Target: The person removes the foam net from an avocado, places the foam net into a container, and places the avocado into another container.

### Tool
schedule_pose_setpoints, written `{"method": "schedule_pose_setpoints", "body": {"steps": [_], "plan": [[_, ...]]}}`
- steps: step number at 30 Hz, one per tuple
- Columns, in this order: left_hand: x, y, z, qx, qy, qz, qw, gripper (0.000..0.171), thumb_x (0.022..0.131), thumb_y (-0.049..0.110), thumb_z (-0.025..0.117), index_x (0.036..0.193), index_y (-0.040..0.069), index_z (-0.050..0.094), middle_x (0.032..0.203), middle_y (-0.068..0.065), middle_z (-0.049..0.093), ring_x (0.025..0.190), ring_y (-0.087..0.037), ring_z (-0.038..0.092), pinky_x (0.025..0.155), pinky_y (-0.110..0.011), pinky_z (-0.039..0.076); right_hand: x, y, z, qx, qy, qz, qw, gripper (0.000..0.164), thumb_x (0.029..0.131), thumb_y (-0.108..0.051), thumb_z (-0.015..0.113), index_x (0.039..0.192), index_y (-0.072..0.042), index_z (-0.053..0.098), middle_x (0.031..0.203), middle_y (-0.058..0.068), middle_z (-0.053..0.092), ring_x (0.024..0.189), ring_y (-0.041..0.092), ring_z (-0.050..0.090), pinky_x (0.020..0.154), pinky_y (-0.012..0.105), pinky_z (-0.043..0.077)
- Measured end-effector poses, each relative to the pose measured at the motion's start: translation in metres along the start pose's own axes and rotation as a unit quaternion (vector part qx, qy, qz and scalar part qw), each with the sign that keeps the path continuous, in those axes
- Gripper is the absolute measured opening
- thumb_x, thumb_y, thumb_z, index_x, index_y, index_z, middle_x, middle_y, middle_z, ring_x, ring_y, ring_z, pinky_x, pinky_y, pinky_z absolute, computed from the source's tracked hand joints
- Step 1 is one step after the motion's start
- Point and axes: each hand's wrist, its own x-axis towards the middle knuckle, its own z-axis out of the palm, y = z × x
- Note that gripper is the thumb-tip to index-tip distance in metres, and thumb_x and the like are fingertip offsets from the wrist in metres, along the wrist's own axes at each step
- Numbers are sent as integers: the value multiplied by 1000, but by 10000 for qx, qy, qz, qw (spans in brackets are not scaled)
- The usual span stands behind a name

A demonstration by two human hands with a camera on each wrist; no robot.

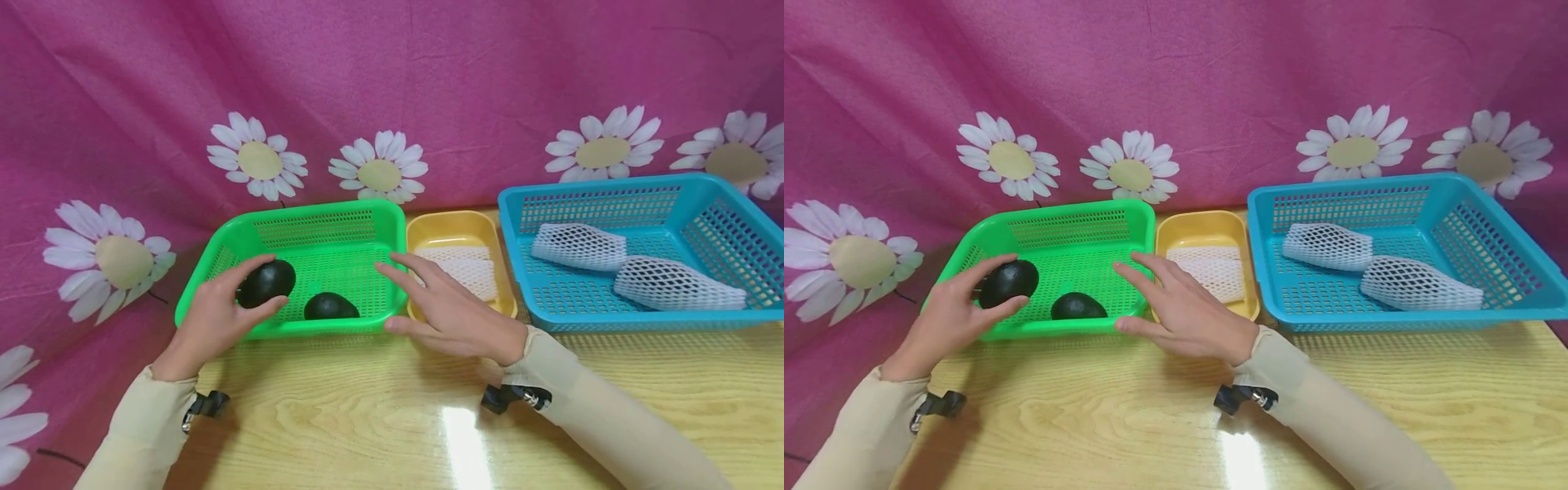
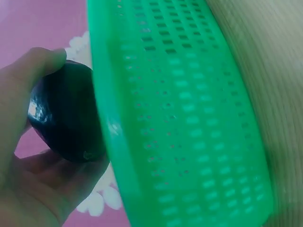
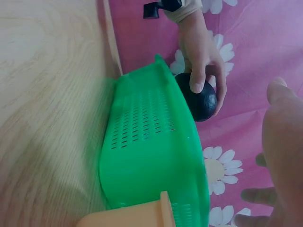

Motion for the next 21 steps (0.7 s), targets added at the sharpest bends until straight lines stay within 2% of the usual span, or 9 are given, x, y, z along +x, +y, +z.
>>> {"method": "schedule_pose_setpoints", "body": {"steps": [6, 10, 15, 18, 21], "plan": [[9, -13, 4, 172, -338, -191, 9991, 66, 79, 42, 78, 137, 22, 53, 122, -10, 67, 97, -26, 66, 74, -46, 56, 2, 2, 3, -108, -3, -57, 9999, 76, 94, -64, 43, 156, -33, 12, 164, -1, 17, 154, 28, 11, 122, 51, 25], [14, -20, 7, 197, -646, -338, 9971, 67, 81, 46, 75, 139, 23, 51, 122, -11, 67, 97, -27, 66, 75, -46, 57, 3, 0, 3, -84, 32, -103, 9999, 76, 94, -64, 43, 156, -32, 13, 164, -1, 18, 154, 28, 11, 122, 51, 25], [20, -30, 9, 233, -915, -439, 9946, 67, 82, 48, 73, 140, 21, 50, 115, -14, 70, 88, -26, 67, 73, -42, 54, 4, -2, 3, -76, 21, -136, 9999, 77, 93, -65, 42, 156, -31, 14, 163, 1, 19, 154, 28, 11, 122, 51, 25], [24, -35, 10, 304, -1164, -536, 9913, 68, 82, 49, 73, 140, 21, 50, 111, -14, 71, 89, -27, 66, 75, -43, 53, 4, -2, 5, -82, -2, -128, 9999, 77, 93, -66, 41, 156, -31, 14, 163, 1, 19, 154, 29, 11, 122, 51, 25], [27, -38, 12, 408, -1564, -557, 9853, 71, 81, 51, 73, 140, 20, 50, 106, -13, 73, 90, -27, 66, 80, -45, 53, 4, -1, 6, -102, 13, -135, 9999, 77, 93, -67, 41, 156, -31, 15, 163, 1, 19, 154, 29, 11, 122, 51, 26]]}}
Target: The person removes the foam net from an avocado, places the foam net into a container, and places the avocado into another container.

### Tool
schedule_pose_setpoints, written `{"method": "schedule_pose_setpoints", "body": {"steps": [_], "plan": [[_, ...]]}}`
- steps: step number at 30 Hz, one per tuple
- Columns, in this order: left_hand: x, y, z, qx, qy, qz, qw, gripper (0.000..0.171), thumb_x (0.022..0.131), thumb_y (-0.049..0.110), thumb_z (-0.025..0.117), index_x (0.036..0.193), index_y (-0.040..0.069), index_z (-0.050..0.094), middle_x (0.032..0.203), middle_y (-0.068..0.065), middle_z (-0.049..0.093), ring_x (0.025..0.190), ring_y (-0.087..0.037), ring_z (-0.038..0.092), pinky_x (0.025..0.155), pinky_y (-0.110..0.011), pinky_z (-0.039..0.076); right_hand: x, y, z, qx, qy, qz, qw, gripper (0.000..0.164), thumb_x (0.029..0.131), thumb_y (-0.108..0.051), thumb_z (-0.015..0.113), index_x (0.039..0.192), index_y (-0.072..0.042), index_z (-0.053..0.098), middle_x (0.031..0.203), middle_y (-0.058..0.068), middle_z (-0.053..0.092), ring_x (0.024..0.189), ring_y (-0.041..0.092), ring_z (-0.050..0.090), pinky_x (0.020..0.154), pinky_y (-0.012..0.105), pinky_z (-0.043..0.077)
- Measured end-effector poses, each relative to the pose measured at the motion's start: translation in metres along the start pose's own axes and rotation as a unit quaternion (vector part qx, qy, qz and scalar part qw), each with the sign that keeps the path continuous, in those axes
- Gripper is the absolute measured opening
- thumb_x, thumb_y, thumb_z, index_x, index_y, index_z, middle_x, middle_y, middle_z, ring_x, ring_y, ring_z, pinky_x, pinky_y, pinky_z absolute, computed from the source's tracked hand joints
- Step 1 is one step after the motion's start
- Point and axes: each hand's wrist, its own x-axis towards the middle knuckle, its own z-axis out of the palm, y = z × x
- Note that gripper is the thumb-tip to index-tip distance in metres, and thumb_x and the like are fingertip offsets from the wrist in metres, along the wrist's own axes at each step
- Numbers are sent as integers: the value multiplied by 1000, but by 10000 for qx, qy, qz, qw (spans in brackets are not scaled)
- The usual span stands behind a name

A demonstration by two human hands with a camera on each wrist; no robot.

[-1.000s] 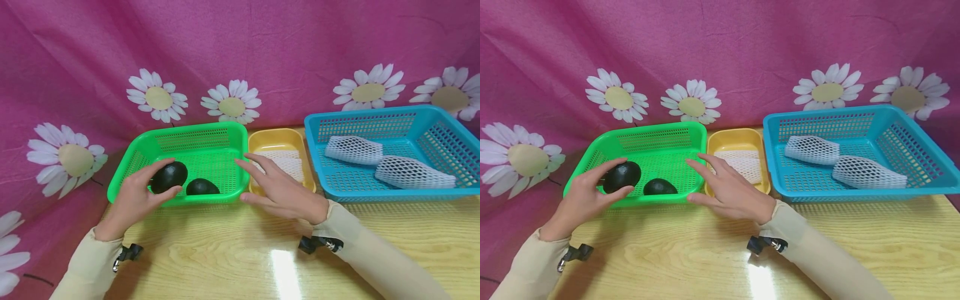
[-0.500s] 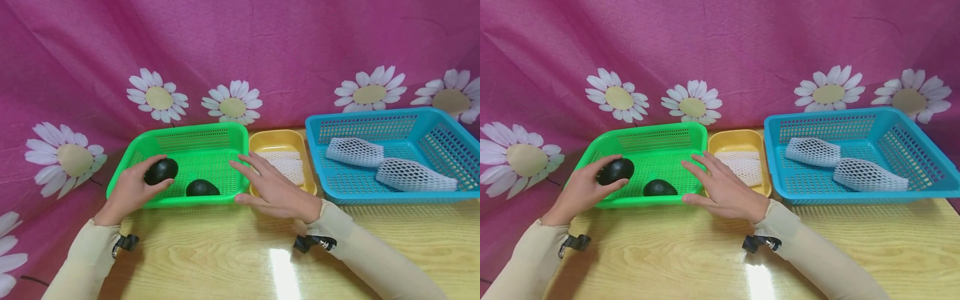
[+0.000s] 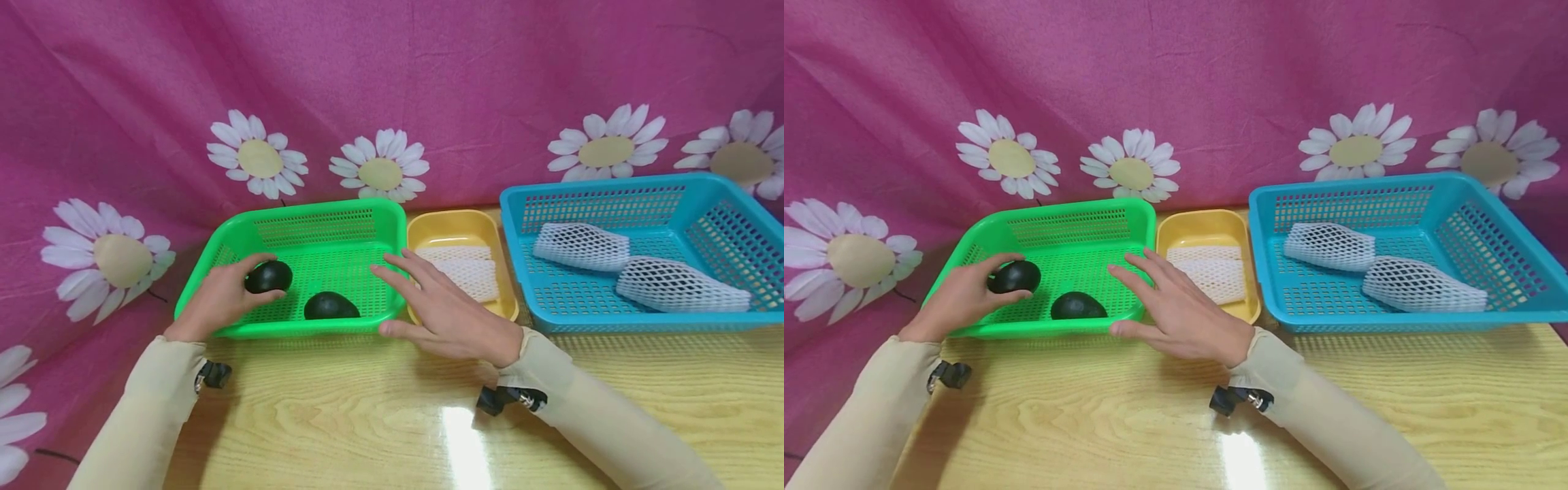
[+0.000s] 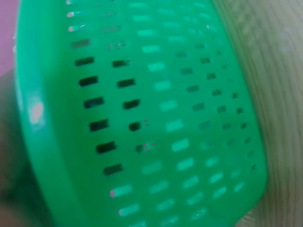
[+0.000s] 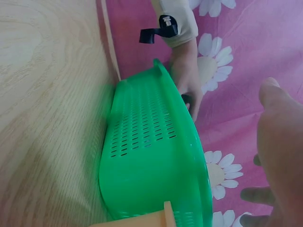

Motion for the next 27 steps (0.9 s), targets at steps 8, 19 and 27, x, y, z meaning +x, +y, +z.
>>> {"method": "schedule_pose_setpoints", "body": {"steps": [8, 19, 27], "plan": [[9, 0, 9, 243, -794, 70, 9965, 70, 78, 48, 77, 137, 17, 52, 104, -9, 74, 93, -26, 67, 84, -46, 53, -1, 1, -1, -5, 111, -158, 9998, 78, 93, -66, 42, 156, -28, 17, 162, 3, 21, 154, 27, 14, 122, 50, 27], [13, 2, 11, 126, -1358, 66, 9906, 74, 78, 51, 75, 139, 16, 51, 119, -11, 69, 109, -30, 62, 88, -48, 53, -2, 5, -4, -46, 179, -233, 9996, 81, 91, -66, 47, 156, -26, 19, 162, 6, 21, 151, 29, 22, 120, 50, 30], [11, 2, 13, 152, -1432, -22, 9896, 82, 79, 62, 69, 144, 17, 46, 113, -10, 71, 108, -31, 63, 91, -52, 51, -3, 8, -8, -124, 162, -123, 9997, 83, 89, -67, 49, 156, -27, 19, 162, 6, 20, 149, 26, 26, 119, 49, 33]]}}
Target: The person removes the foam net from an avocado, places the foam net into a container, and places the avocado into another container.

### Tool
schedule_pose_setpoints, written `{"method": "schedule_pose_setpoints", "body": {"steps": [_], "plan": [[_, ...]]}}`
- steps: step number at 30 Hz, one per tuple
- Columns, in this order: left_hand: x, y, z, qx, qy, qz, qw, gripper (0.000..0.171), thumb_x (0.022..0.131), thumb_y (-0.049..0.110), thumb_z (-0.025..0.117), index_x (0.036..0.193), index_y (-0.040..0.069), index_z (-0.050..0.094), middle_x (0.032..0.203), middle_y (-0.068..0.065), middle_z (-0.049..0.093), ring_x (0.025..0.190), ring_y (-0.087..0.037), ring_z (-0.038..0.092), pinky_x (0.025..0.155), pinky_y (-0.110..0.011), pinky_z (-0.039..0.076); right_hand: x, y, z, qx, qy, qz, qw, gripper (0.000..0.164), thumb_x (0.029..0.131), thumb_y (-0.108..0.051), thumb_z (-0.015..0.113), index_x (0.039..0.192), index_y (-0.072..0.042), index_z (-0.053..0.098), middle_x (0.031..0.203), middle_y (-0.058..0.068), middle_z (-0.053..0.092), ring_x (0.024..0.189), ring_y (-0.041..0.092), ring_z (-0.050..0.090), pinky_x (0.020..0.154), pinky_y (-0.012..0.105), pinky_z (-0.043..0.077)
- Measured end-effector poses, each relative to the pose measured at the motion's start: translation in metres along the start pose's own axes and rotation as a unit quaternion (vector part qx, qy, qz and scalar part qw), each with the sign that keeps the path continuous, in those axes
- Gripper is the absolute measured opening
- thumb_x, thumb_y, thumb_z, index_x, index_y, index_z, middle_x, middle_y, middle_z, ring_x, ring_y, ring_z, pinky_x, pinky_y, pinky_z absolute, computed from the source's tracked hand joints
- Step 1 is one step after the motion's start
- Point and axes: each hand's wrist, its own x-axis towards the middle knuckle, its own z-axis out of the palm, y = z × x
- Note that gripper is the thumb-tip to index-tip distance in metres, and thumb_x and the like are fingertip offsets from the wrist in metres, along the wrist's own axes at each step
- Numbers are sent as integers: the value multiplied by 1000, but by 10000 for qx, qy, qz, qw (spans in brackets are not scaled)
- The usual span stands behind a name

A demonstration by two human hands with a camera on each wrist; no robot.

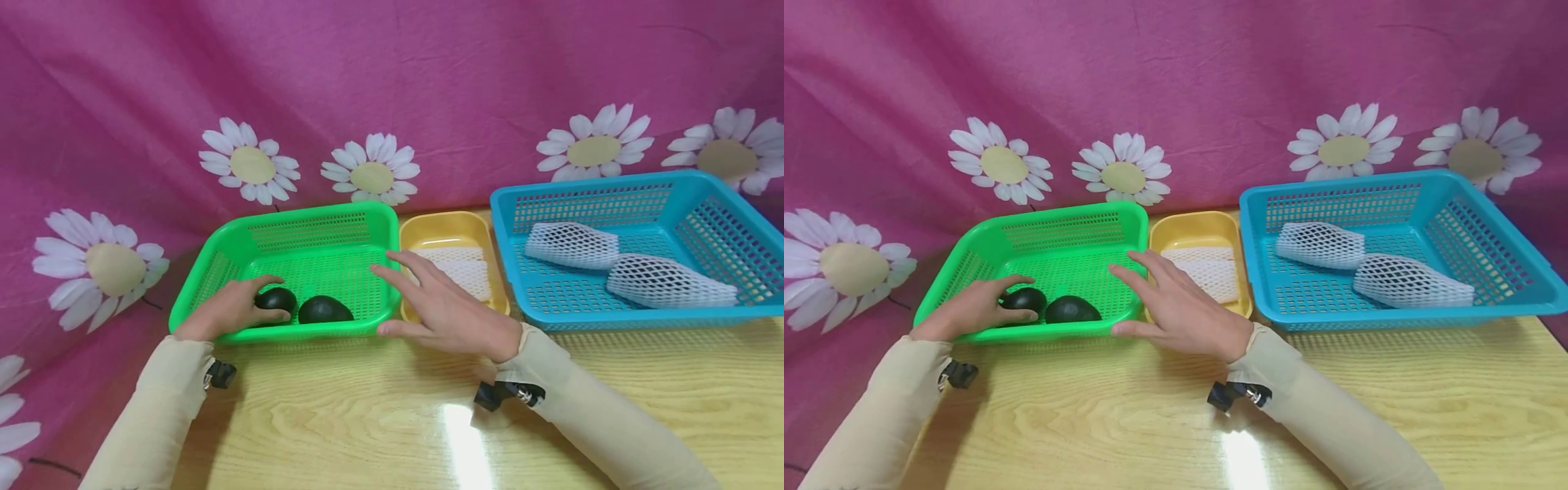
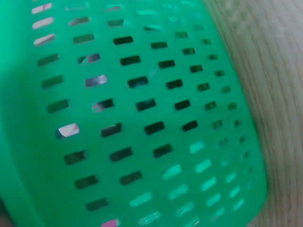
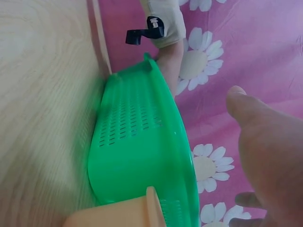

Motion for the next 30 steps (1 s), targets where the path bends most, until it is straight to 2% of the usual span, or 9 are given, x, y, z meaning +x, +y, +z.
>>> {"method": "schedule_pose_setpoints", "body": {"steps": [5, 8, 12, 15, 17, 20, 23, 25, 30], "plan": [[-2, 1, -2, 49, -103, -99, 9999, 81, 82, 62, 65, 145, 16, 44, 76, -1, 68, 89, -20, 63, 89, -49, 51, 0, 2, -3, 55, 14, 84, 9999, 83, 89, -66, 51, 155, -28, 19, 161, 6, 22, 148, 25, 27, 116, 49, 36], [-4, 1, -5, 62, -104, -96, 9999, 79, 84, 63, 63, 144, 15, 46, 87, -6, 71, 94, -24, 66, 88, -48, 52, -1, 3, -5, 58, 58, 95, 9999, 82, 89, -65, 52, 155, -28, 20, 161, 7, 22, 148, 25, 28, 116, 49, 37], [-7, 2, -8, 70, 29, -86, 9999, 80, 83, 67, 60, 141, 13, 49, 120, -19, 68, 113, -35, 64, 89, -51, 53, -1, 5, -7, 58, 59, 165, 9998, 82, 89, -66, 51, 155, -27, 21, 161, 7, 21, 147, 27, 28, 116, 49, 37], [-6, 2, -9, 50, 456, -20, 9989, 74, 84, 63, 63, 135, 11, 54, 121, -22, 68, 112, -37, 65, 91, -53, 52, -1, 6, -10, 96, 58, 224, 9997, 81, 89, -66, 51, 155, -28, 21, 162, 6, 20, 148, 29, 27, 116, 51, 37], [-5, 3, -9, 42, 921, 104, 9957, 65, 85, 56, 66, 128, 8, 59, 118, -21, 70, 107, -36, 67, 90, -52, 53, -1, 7, -11, 97, 60, 237, 9997, 81, 89, -66, 50, 155, -27, 21, 162, 6, 20, 148, 29, 26, 116, 51, 36], [-4, 7, -9, 92, 1683, 363, 9850, 50, 87, 44, 69, 118, 6, 66, 110, -18, 73, 88, -31, 71, 85, -49, 54, -2, 9, -12, 103, 65, 261, 9996, 81, 90, -65, 51, 155, -27, 22, 162, 7, 20, 148, 29, 26, 116, 52, 36], [-3, 14, -10, 132, 2280, 519, 9722, 40, 88, 39, 69, 110, 6, 70, 100, -14, 75, 74, -26, 68, 76, -46, 54, -2, 10, -14, 62, 87, 284, 9995, 81, 89, -65, 51, 155, -27, 22, 161, 7, 21, 147, 29, 28, 116, 51, 36], [-3, 19, -10, 110, 2593, 597, 9639, 35, 88, 37, 69, 107, 7, 72, 98, -12, 76, 74, -25, 68, 72, -45, 53, -2, 11, -15, 69, 115, 314, 9994, 80, 89, -63, 53, 154, -27, 24, 161, 8, 21, 146, 29, 30, 116, 51, 35], [-5, 34, -9, -99, 3078, 771, 9483, 26, 89, 30, 68, 104, 10, 72, 98, -8, 76, 75, -24, 69, 70, -42, 54, -4, 13, -19, 105, 113, 483, 9987, 80, 89, -63, 54, 154, -29, 24, 161, 6, 21, 146, 28, 30, 114, 50, 38]]}}
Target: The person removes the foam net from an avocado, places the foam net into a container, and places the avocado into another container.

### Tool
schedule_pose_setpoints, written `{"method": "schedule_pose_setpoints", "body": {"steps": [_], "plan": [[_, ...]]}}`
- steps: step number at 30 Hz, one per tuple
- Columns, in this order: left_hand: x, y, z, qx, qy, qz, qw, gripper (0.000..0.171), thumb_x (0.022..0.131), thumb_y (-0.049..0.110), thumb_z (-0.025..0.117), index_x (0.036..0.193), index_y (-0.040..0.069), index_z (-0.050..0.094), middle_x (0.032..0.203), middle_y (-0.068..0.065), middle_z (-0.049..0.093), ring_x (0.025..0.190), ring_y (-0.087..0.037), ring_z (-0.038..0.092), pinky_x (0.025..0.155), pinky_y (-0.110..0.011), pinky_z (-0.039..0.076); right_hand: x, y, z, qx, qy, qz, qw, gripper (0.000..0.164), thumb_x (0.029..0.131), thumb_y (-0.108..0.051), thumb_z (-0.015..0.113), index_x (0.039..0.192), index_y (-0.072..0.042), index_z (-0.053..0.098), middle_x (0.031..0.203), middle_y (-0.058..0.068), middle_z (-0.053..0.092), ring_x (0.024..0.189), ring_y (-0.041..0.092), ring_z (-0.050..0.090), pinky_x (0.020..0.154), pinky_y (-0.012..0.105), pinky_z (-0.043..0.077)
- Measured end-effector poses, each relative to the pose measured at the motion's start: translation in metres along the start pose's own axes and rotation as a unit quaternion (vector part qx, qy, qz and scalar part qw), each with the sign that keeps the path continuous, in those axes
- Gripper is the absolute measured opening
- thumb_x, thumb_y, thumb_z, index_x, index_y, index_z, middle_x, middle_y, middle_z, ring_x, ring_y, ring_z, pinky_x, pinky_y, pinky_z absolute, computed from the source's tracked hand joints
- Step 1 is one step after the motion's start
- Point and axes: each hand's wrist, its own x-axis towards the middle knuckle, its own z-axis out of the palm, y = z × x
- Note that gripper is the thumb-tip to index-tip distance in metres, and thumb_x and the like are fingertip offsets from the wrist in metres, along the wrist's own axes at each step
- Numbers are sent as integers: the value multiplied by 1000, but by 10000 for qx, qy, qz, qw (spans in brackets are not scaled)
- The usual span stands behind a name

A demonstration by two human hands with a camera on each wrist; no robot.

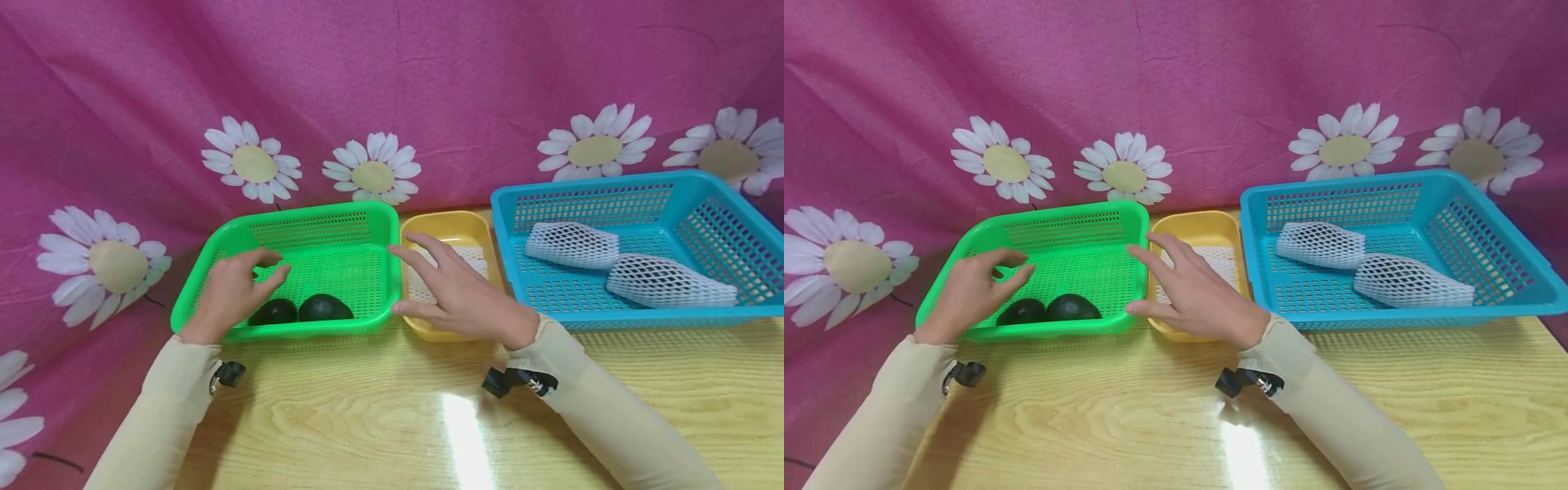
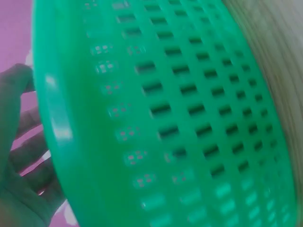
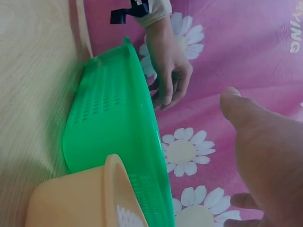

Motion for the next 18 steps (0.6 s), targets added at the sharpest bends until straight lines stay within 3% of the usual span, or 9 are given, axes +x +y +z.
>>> {"method": "schedule_pose_setpoints", "body": {"steps": [5, 18], "plan": [[0, 15, 3, -242, 320, 137, 9991, 23, 89, 28, 69, 102, 11, 73, 96, -5, 76, 78, -22, 69, 71, -41, 55, 0, 2, -4, 21, 9, 95, 10000, 79, 89, -64, 53, 154, -30, 23, 161, 5, 22, 146, 28, 30, 114, 51, 38], [-3, 42, 13, -672, 444, 493, 9955, 22, 88, 27, 69, 102, 10, 73, 97, -5, 76, 82, -20, 70, 71, -40, 56, -10, 12, -23, -50, 215, 316, 9993, 77, 87, -55, 63, 151, -26, 30, 157, 10, 28, 143, 34, 34, 109, 55, 41]]}}
